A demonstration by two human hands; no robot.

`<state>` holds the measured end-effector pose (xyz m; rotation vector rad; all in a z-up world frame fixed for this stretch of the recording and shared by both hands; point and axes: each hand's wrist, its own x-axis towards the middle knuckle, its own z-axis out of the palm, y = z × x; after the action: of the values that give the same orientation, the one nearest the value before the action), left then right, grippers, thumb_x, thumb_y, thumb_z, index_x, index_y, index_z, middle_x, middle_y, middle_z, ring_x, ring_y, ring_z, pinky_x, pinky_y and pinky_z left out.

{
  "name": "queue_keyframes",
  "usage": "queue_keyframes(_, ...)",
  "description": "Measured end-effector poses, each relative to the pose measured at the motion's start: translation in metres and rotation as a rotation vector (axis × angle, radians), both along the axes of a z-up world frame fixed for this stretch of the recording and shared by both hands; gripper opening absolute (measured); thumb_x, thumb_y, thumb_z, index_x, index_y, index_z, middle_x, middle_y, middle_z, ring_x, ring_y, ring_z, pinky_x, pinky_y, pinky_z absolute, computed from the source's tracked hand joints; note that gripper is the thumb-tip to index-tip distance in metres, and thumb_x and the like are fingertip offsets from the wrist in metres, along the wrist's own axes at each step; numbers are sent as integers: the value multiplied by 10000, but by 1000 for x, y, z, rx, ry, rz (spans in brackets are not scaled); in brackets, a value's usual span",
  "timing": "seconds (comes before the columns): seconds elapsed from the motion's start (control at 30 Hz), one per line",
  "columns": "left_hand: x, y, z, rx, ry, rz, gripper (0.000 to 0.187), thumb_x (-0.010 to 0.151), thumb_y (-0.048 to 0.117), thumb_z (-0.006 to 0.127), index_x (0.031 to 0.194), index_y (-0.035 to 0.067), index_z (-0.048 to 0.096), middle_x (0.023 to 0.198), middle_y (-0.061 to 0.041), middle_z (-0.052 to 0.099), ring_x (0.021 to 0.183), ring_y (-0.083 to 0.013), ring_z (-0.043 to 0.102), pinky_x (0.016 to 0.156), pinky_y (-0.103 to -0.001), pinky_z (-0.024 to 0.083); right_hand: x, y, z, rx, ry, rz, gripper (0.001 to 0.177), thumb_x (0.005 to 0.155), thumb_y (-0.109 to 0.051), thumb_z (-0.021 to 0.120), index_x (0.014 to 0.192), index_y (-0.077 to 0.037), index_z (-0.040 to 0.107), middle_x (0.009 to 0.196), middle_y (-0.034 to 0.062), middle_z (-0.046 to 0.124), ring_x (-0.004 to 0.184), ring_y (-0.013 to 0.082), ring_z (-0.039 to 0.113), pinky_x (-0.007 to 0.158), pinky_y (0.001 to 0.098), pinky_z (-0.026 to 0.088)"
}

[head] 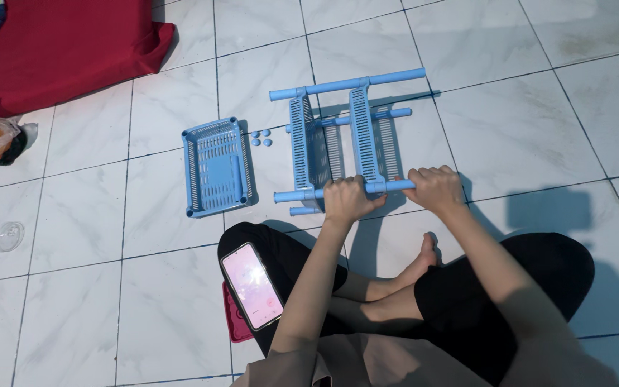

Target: The person assembles a light blue plastic dish rack by inserting cylindrical rods into the side panels and securing them with small caps. The person repeatedly inserts and removes rods to adjust the fit, then places the base tray next to the assembled frame.

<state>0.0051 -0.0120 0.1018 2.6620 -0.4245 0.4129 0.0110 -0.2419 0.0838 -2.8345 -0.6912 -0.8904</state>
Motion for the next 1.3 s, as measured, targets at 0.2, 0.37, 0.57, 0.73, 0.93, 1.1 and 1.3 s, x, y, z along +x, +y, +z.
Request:
queue_keyframes(0.2,0,-1,0,-17,-64,-14,564,670,606,821,595,74,646,508,-89,625,419,-238,617,550,-398,512,12,-1,17,-166,515,-144,299,852,-387,663,650,-173,716,543,93,661,497,271,654,509,383,523)
queue_keyframes(0.37,-2,1,-1,8,-22,-5,575,663,618,818,588,74,648,528,-98,643,444,-259,633,551,-409,513,27,-1,32,-182,865,-163,336,822,-407,635,651,-153,775,607,149,688,610,354,692,622,440,561)
queue_keyframes(0.57,-2,0,-1,8,-52,-10,567,662,615,820,615,73,661,542,-100,651,462,-264,641,569,-406,514,61,-20,2,-63,1350,-89,254,707,-349,729,694,-102,788,550,69,656,555,264,654,566,405,491)
queue_keyframes(0.73,0,2,-1,-2,-12,-35,567,650,616,818,642,67,677,535,-96,651,449,-260,635,564,-408,509,82,-40,-25,227,1926,6,238,728,-198,773,742,-30,605,533,-9,403,496,200,309,471,405,233)
queue_keyframes(0.93,0,0,2,16,3,-26,562,676,609,815,644,65,682,549,-96,658,463,-259,644,603,-411,519,37,-25,22,-46,1180,-72,343,776,-282,787,1032,-110,638,876,57,633,875,230,599,777,407,430)
queue_keyframes(1.1,0,-2,3,26,-32,-19,566,634,615,823,620,68,677,555,-104,660,481,-281,650,624,-425,522,-25,1,36,-69,205,75,472,821,-256,728,1240,-71,611,1126,87,642,1107,258,599,989,481,416)
queue_keyframes(1.3,-1,-2,5,0,-40,-7,550,640,602,826,617,76,668,559,-106,660,498,-279,656,621,-418,523,-47,31,-14,-60,-41,-2,578,833,-74,645,1398,-50,524,1270,118,539,1256,273,550,1106,654,300)
